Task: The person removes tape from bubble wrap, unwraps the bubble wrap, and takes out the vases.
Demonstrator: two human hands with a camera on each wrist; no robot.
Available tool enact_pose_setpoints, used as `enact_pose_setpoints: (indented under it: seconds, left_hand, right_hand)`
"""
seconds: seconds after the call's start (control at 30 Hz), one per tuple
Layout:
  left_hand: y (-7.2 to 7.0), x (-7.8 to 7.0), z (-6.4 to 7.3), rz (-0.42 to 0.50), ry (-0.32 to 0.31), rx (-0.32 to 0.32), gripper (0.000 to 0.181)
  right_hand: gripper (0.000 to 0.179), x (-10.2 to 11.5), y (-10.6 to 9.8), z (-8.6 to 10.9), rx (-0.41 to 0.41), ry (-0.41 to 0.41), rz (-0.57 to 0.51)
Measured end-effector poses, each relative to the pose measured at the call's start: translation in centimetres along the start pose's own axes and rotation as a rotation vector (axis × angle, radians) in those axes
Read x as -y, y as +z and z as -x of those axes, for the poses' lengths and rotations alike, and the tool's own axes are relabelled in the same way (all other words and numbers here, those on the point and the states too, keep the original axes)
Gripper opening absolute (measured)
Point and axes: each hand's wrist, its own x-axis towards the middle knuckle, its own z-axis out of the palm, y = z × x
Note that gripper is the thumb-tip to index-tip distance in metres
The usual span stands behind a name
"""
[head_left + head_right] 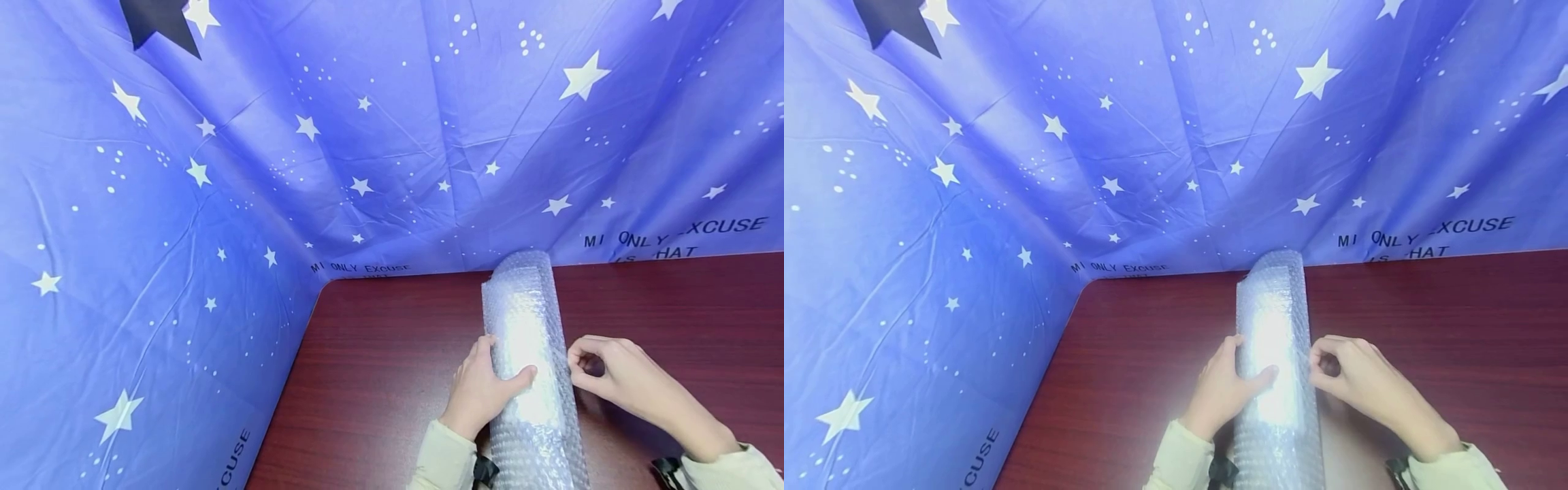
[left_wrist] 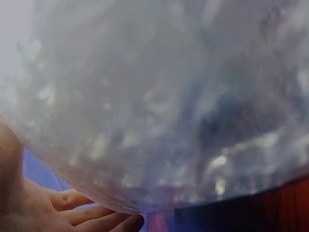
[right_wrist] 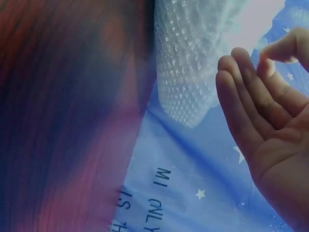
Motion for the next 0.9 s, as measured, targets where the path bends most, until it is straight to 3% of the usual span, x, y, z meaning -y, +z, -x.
enact_pose_setpoints:
  seconds: [0.4,0.9]
  left_hand:
    - [-0.11,-0.37,0.22,-0.106,0.04,0.002,0.08]
    - [-0.81,-0.44,0.32,-0.142,0.042,0.031,0.086]
  right_hand:
    - [0.03,-0.09,-0.28,-0.13,-0.061,0.068,-0.054]
    - [0.021,-0.11,-0.67,-0.23,0.021,0.185,-0.188]
